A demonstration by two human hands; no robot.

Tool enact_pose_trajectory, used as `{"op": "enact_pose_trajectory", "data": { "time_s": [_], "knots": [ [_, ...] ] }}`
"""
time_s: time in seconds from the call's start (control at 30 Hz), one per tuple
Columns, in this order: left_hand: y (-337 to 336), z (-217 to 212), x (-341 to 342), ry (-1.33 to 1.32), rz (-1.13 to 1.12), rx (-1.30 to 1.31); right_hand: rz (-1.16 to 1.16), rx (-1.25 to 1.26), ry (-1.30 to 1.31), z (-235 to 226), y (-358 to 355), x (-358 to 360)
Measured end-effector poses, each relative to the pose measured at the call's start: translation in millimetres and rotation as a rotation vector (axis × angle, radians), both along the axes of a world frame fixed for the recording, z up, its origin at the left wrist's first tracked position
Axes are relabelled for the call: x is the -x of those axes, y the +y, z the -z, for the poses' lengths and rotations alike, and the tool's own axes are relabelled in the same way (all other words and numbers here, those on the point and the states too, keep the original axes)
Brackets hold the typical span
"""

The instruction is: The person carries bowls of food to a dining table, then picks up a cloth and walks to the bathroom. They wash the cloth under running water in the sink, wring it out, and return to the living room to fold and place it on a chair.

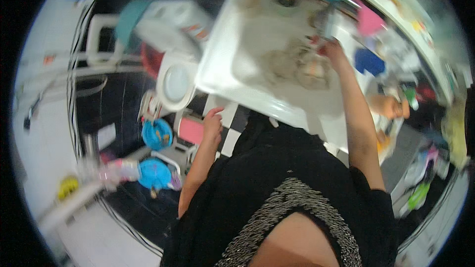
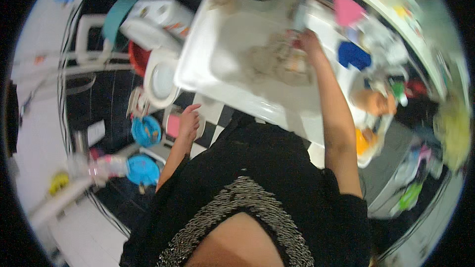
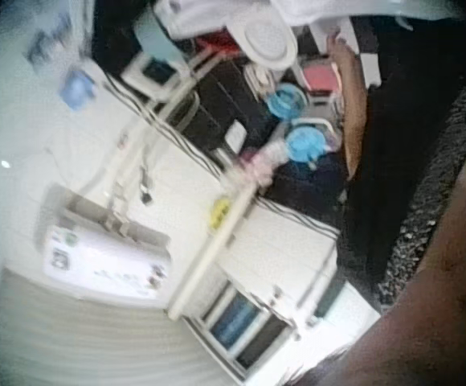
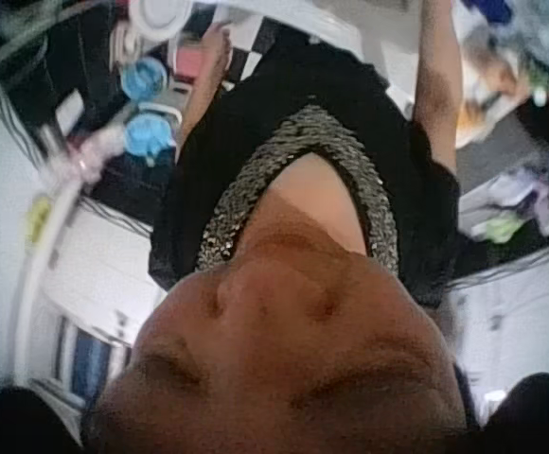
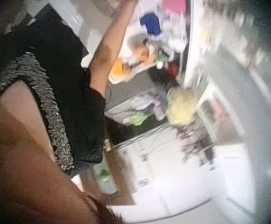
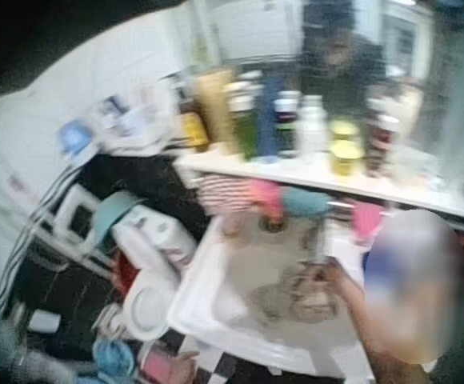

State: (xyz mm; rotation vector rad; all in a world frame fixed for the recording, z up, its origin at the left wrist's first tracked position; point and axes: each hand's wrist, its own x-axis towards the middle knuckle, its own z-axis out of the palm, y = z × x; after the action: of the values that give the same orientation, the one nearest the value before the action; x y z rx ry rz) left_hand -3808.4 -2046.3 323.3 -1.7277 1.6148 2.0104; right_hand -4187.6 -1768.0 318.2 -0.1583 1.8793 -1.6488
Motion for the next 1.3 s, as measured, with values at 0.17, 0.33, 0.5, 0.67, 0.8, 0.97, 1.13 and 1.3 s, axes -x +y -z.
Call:
{"op": "enact_pose_trajectory", "data": {
  "time_s": [0.17, 0.33, 0.5, 0.67, 0.8, 0.97, 1.13, 1.3],
  "knots": [
    [-62, 31, -34, -0.157, -0.014, 0.145, 0.273, 0.367, -0.586, 5, -28, -26],
    [-111, 79, -94, -0.559, 0.378, 0.581, 0.373, 0.370, -0.772, 12, -59, -20],
    [-172, 42, -101, -0.336, 0.465, 0.654, 0.447, 0.375, -0.649, 9, -52, -14],
    [-195, 4, -70, 0.314, -0.257, -0.053, 0.188, 0.533, -0.690, 24, -30, -2],
    [-171, -78, -3, 0.838, -0.244, -0.663, 0.369, 0.498, -0.682, -12, -54, -27],
    [-147, -86, 64, 0.905, -0.054, -0.884, 0.454, 0.751, -0.615, 9, -37, -22],
    [-87, -45, 153, 0.683, 0.063, -1.180, 0.490, 0.527, -0.466, -2, -27, -36],
    [45, 54, 275, 0.483, 0.169, -1.229, 0.060, -0.027, 0.211, 2, -78, -92]
  ]
}}
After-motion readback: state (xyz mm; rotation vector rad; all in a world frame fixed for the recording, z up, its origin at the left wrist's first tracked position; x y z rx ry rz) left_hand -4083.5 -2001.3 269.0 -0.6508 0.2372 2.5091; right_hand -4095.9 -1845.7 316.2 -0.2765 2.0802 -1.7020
